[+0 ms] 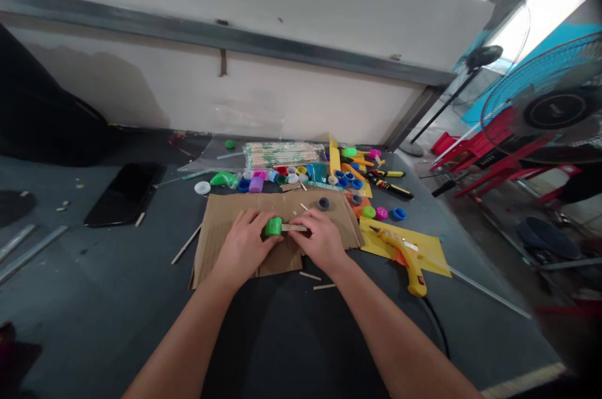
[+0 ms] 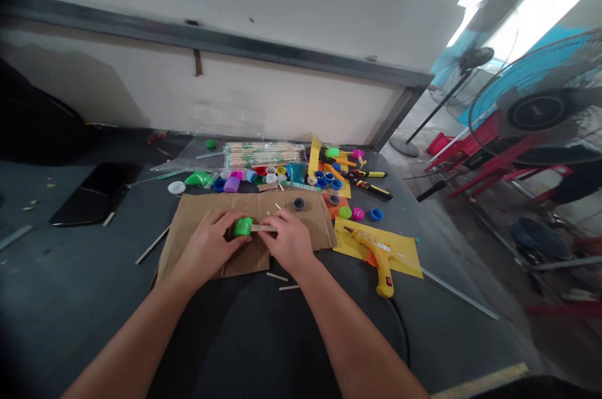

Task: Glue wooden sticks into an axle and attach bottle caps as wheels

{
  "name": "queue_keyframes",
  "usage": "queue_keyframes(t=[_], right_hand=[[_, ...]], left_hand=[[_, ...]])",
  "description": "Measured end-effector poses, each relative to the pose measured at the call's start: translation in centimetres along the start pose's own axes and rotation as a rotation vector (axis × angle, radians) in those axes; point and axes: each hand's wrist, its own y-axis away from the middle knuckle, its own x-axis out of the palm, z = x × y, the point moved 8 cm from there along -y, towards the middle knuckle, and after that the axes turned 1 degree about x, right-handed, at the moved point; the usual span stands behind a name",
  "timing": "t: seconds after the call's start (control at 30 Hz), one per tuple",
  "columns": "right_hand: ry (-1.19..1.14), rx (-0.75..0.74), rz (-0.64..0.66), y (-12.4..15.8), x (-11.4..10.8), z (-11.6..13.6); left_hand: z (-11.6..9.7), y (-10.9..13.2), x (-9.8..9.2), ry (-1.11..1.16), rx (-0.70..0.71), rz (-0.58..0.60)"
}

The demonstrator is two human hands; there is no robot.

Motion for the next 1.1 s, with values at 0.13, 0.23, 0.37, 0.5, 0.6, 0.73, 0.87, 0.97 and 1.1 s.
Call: queue_keyframes(t=[0.13,0.23,0.37,0.5,0.6,0.73,0.87,0.97,1.1], right_hand=[[0.099,-0.006,0.0,-0.3,-0.1,-0.5],[0.108,0.008,0.009,-0.4,0.1,-1.0],[0.098,0.0,-0.003,-0.4,0.2,-1.1],[0.1,0.0,-0.015,-0.3,0.1,-1.0],[0.101,-0.003,-0.009,-0.3,0.1,-0.9],[0.108,0.005,-0.007,-0.2,0.2,-1.1],[0.105,-0.003,-0.023,-0.2,0.0,-1.0],[0.07,-0.033,-0.052,0.1,-0.6,-0.1],[-0.041,-0.108,-0.029,0.5,-1.0,2.2]], left_hand=[[0.9,-0.1,-0.1,0.041,-0.046,0.022],[1.2,-0.1,-0.2,0.068,-0.064,0.05],[1.2,-0.1,-0.2,0.11,-0.083,0.089],[1.5,-0.1,-0.1,0.158,-0.143,0.098],[1.4,-0.1,-0.1,0.175,-0.138,0.103],[1.4,-0.1,-0.1,0.174,-0.12,0.112],[1.4,-0.1,0.0,0.156,-0.094,0.144],[1.5,-0.1,-0.1,0.205,-0.127,0.12],[1.8,0.1,0.2,0.438,-0.251,0.102]])
